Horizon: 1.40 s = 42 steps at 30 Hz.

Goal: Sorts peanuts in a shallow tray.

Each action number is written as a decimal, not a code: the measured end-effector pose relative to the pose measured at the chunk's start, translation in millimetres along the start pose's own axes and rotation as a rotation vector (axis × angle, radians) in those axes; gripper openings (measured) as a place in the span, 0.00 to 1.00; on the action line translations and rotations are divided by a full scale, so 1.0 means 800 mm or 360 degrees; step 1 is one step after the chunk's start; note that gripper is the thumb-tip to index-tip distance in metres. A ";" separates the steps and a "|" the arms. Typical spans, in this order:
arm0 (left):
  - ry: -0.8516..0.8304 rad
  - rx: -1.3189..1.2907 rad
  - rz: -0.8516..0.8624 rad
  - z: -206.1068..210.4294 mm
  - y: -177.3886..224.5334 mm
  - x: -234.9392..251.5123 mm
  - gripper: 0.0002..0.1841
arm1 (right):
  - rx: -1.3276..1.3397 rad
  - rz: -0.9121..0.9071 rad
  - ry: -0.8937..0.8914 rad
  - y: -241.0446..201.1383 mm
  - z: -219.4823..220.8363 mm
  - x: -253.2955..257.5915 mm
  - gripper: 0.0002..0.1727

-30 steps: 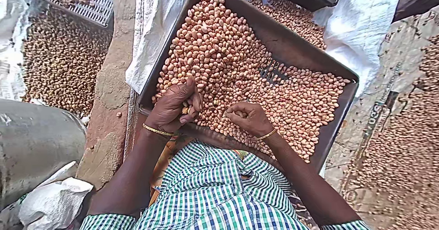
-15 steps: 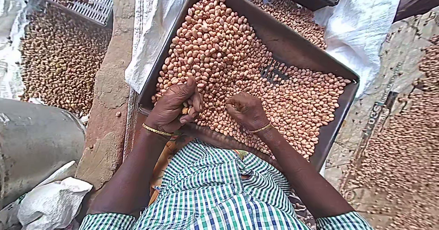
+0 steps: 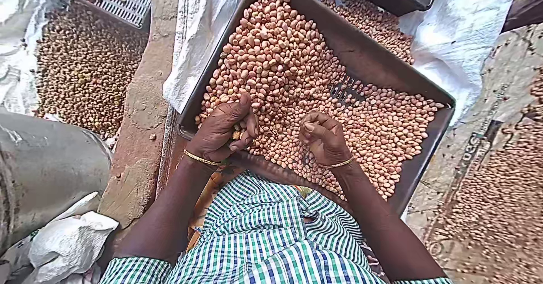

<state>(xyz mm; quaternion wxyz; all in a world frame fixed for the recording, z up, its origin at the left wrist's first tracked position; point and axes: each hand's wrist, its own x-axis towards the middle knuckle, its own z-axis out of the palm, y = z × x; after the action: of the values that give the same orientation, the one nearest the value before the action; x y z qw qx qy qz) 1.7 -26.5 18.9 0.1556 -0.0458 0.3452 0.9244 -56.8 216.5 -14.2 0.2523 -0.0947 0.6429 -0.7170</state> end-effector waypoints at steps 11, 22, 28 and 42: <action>-0.0040 -0.0041 -0.0010 0.000 -0.001 0.004 0.29 | -0.0987 -0.0059 -0.0043 -0.003 0.052 -0.003 0.06; -0.0112 -0.0044 0.0025 -0.005 -0.001 0.006 0.28 | -0.0995 0.0096 -0.0021 -0.014 0.046 -0.007 0.12; -0.0123 -0.0031 0.0018 -0.005 -0.001 0.008 0.29 | -0.0620 -0.0088 -0.0069 0.002 0.038 -0.003 0.04; 0.0210 -0.0132 -0.0090 0.028 0.016 0.008 0.29 | -0.1278 -0.0049 -0.0065 -0.006 0.038 0.006 0.14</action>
<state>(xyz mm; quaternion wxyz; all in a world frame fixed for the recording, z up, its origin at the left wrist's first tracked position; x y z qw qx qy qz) -8.1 -19.7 42.7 0.1565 -0.1227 0.3147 0.9281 -47.8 187.6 -6.0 0.1971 -0.2097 0.8652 -0.4105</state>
